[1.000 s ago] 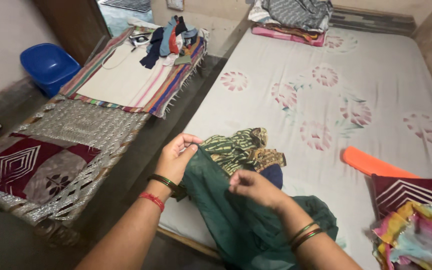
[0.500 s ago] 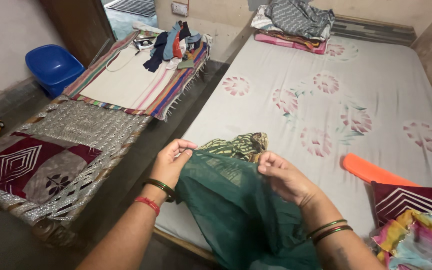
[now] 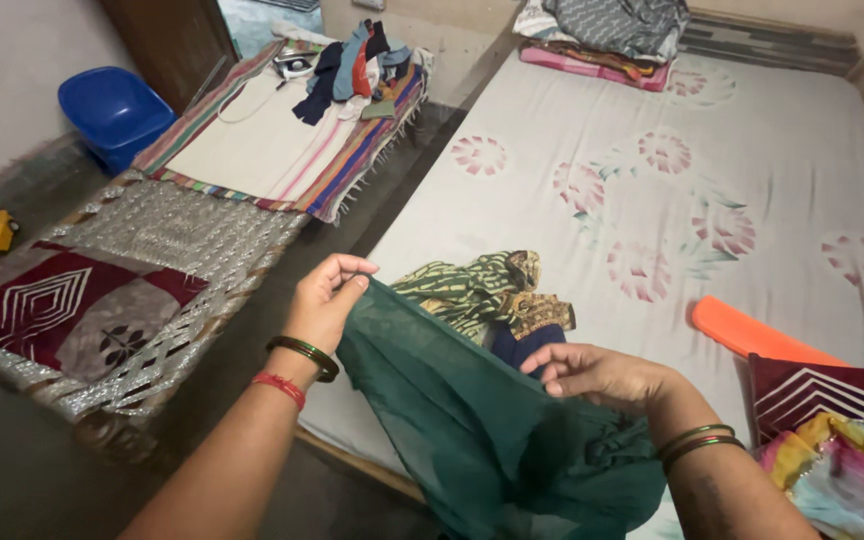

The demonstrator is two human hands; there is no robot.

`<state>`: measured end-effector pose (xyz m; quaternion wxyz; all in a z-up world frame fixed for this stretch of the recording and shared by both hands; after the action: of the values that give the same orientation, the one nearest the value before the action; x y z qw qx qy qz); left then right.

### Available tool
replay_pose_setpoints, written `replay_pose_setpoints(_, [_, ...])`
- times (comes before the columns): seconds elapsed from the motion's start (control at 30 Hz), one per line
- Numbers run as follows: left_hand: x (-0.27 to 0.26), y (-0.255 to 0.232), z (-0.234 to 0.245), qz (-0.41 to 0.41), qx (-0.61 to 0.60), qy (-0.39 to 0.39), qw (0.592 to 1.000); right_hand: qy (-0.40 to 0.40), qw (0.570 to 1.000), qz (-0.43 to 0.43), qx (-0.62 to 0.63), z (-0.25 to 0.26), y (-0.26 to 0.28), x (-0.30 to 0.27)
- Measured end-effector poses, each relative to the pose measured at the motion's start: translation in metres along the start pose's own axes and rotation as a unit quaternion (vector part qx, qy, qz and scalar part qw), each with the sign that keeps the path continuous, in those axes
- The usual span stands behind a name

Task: The person sweeps the floor between two beds using a broom, then picks up a pile of clothes from a cot and folds a dark green garment on a bed. The person handles the clothes by hand and places the folded item on the bed.

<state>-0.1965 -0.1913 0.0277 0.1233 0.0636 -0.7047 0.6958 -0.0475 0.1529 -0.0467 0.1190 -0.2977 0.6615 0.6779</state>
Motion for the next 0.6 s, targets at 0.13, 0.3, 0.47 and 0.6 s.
replay_pose_setpoints(0.13, [-0.005, -0.002, 0.003, 0.016, 0.004, 0.000, 1.000, 0.040, 0.979, 0.035, -0.198, 0.013, -0.024, 0.028])
replay_pose_setpoints(0.3, [-0.012, -0.007, 0.002, 0.009, 0.025, 0.007, 1.000, -0.120, 0.917, 0.066, -0.375, 0.043, -0.054, 0.073])
replay_pose_setpoints(0.47, [-0.016, -0.012, 0.003, 0.000, 0.012, 0.004, 1.000, -0.256, 0.882, 0.115, -0.378, 0.038, -0.059, 0.095])
replay_pose_setpoints(0.6, [-0.022, -0.021, 0.005, -0.003, 0.016, -0.001, 1.000, -0.244, 0.895, 0.119, -0.354, 0.024, -0.059, 0.109])
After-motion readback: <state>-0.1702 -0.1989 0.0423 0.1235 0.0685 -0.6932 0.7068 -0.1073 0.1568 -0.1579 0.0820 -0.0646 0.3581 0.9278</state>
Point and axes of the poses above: each hand's wrist, its own x-axis towards the middle knuckle, its own z-axis out of the back of the hand, y = z × x, the point moved 6 cm from there along x, towards the middle knuckle, and after that the axes turned 12 degrees about -y, right-handed, at the moved point
